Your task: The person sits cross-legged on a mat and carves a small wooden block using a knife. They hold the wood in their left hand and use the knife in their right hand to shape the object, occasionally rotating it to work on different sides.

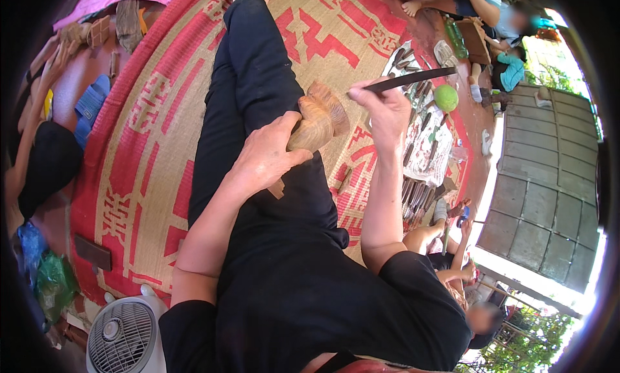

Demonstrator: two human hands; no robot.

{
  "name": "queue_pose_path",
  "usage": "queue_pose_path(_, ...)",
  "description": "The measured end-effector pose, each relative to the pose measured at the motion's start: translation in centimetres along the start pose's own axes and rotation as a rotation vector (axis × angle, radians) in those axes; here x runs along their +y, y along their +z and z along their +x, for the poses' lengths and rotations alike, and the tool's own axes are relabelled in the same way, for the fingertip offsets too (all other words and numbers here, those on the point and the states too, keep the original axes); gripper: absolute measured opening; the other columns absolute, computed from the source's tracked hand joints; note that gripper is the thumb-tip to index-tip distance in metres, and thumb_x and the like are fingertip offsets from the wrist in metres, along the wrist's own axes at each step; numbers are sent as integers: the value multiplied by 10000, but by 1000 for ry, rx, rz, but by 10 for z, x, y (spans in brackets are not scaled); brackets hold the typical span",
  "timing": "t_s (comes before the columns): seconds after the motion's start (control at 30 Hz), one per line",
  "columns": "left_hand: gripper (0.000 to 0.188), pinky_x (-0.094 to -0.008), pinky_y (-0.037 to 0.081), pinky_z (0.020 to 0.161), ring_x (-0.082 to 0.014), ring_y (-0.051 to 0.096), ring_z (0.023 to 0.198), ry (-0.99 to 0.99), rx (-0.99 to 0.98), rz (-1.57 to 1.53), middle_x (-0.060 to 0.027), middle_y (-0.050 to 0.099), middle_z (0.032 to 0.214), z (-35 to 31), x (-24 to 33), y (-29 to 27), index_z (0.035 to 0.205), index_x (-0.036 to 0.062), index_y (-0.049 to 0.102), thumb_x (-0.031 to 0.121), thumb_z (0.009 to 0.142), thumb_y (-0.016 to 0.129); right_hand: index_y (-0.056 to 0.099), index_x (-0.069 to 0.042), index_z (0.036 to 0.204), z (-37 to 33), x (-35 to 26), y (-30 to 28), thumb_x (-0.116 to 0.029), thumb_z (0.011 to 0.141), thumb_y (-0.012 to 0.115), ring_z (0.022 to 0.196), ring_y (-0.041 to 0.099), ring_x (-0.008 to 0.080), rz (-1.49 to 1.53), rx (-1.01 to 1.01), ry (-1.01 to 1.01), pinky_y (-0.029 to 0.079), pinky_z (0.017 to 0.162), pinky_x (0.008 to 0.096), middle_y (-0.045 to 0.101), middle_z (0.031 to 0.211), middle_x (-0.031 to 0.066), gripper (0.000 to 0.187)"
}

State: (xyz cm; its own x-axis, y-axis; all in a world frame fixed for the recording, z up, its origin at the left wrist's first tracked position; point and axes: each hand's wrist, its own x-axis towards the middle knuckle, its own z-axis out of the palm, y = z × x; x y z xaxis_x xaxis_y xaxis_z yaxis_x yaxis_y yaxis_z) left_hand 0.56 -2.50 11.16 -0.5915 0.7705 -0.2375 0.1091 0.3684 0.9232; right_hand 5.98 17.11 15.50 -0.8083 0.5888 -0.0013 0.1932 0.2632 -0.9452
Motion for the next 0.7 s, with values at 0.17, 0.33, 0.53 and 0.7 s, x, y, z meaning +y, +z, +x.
queue_pose_path(0.17, 503, -427, 433, 822, -375, 580, 948, -25, -53, -3, -211, 599, 988, 0, 6, -4, 1103, -9, 489, 268, 731, 684, 659, 4, 813, -14, 9, 6, -27, 745, 691, 684, 571, 77, -111, -50, 37, 448, 646, 222, 642, 738, 25, 81)
queue_pose_path(0.33, 590, -382, 449, 762, -330, 608, 839, 0, 7, -15, -202, 610, 895, 0, -1, -1, 1185, 1, 477, 272, 709, 696, 657, 4, 832, 2, 5, -10, 9, 755, 669, 686, 599, 106, 17, 88, -1, 459, 653, 226, 658, 744, 65, 78)
queue_pose_path(0.53, 509, -420, 435, 817, -377, 586, 932, -37, -47, -66, -216, 607, 977, 0, 5, -4, 1111, -10, 491, 264, 728, 684, 671, -6, 820, -18, 15, -1, -29, 708, 724, 664, 563, 68, -108, -134, -54, 444, 634, 231, 639, 731, 15, 126)
queue_pose_path(0.7, 521, -420, 434, 818, -373, 587, 940, -43, -61, -55, -219, 607, 993, 0, 4, -5, 1121, -9, 492, 265, 724, 688, 650, -11, 806, -4, 19, -5, -50, 774, 676, 643, 577, 80, 24, 142, 7, 450, 614, 231, 648, 718, 24, 56)
